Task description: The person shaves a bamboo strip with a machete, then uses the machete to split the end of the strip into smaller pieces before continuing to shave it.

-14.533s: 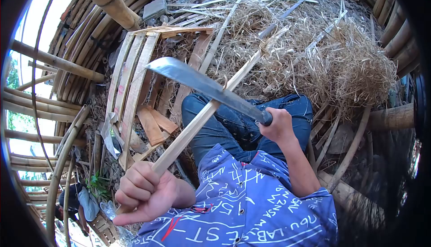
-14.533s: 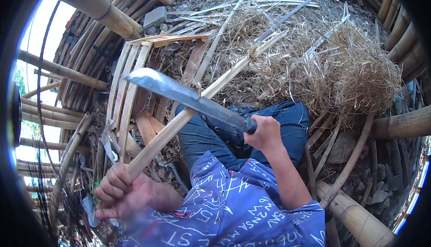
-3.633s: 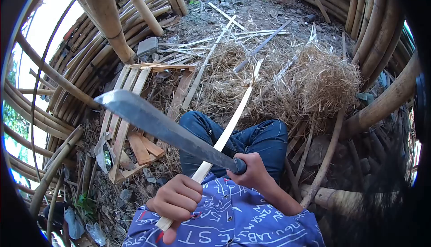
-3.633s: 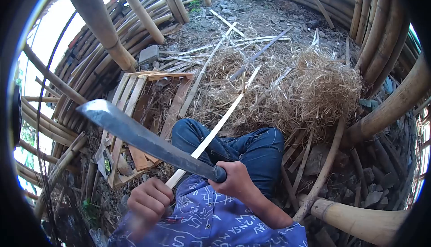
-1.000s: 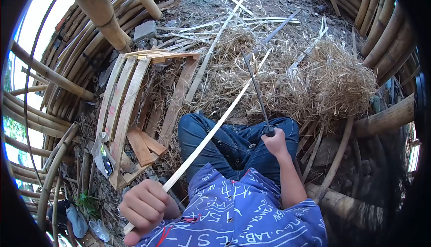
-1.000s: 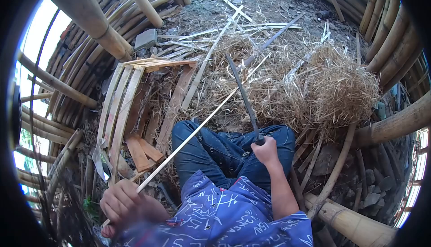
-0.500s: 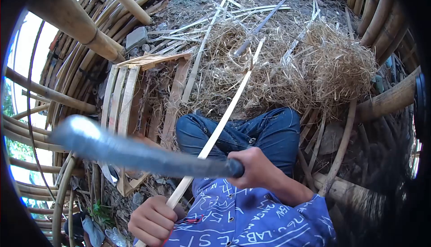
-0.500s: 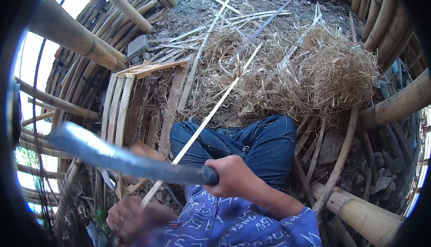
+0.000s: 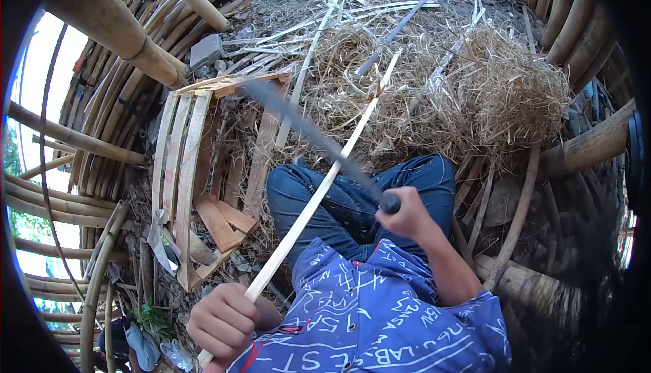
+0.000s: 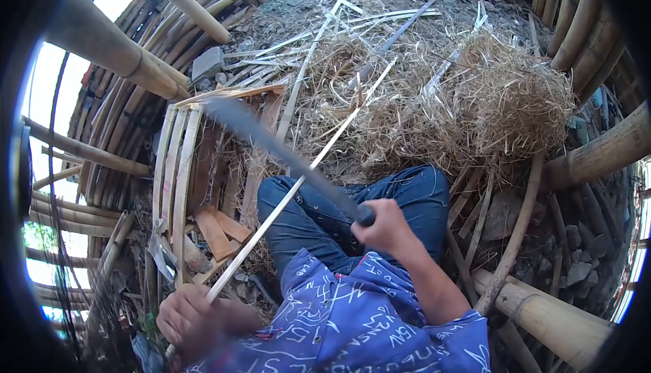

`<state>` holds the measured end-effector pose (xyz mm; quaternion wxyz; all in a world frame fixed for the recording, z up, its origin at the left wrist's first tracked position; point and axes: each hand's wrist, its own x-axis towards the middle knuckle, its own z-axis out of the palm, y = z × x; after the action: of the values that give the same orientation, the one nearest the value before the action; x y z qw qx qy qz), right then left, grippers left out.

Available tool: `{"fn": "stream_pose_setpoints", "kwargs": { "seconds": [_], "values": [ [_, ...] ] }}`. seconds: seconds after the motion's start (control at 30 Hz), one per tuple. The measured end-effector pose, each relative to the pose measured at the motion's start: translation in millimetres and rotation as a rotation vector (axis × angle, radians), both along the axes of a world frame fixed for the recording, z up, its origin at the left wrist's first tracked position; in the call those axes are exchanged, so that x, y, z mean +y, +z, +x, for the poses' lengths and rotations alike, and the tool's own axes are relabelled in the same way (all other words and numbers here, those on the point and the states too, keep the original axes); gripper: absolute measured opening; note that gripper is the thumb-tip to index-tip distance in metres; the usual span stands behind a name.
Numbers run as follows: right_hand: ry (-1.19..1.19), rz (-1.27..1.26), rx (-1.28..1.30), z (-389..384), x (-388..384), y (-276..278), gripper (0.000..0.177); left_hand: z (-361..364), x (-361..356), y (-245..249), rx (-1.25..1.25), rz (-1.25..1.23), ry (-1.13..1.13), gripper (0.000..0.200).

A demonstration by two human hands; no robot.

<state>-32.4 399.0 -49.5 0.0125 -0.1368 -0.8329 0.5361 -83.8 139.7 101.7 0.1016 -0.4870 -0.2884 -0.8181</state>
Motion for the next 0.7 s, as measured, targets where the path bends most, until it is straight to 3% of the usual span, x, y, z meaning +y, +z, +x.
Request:
{"fn": "stream_pose_setpoints", "kwargs": {
  "seconds": [0.03, 0.1, 0.2, 0.33, 0.57, 0.7],
  "values": [
    [-0.123, -0.018, 0.006, 0, 7, -16, 0.02, -3, 3, 3, 0.047, -0.034, -0.039, 0.039],
    [-0.171, 0.036, -0.098, 1, 31, -57, 0.021, -9, 7, 9, 0.145, -0.099, -0.119, 0.041],
    [-0.181, 0.108, -0.038, 5, 34, -73, 0.021, -14, 11, 17, 0.244, -0.153, -0.204, 0.043],
    [-0.24, -0.095, 0.03, -7, 14, -64, 0.023, -17, 14, 24, 0.282, -0.159, -0.228, 0.047],
    [-0.279, -0.016, 0.067, -2, -6, -33, 0.018, -18, 13, 28, 0.288, -0.172, -0.211, 0.053],
    [-0.105, -0.079, 0.09, 12, -24, 15, 0.015, -21, 15, 30, 0.324, -0.184, -0.238, 0.057]
  ]
}}
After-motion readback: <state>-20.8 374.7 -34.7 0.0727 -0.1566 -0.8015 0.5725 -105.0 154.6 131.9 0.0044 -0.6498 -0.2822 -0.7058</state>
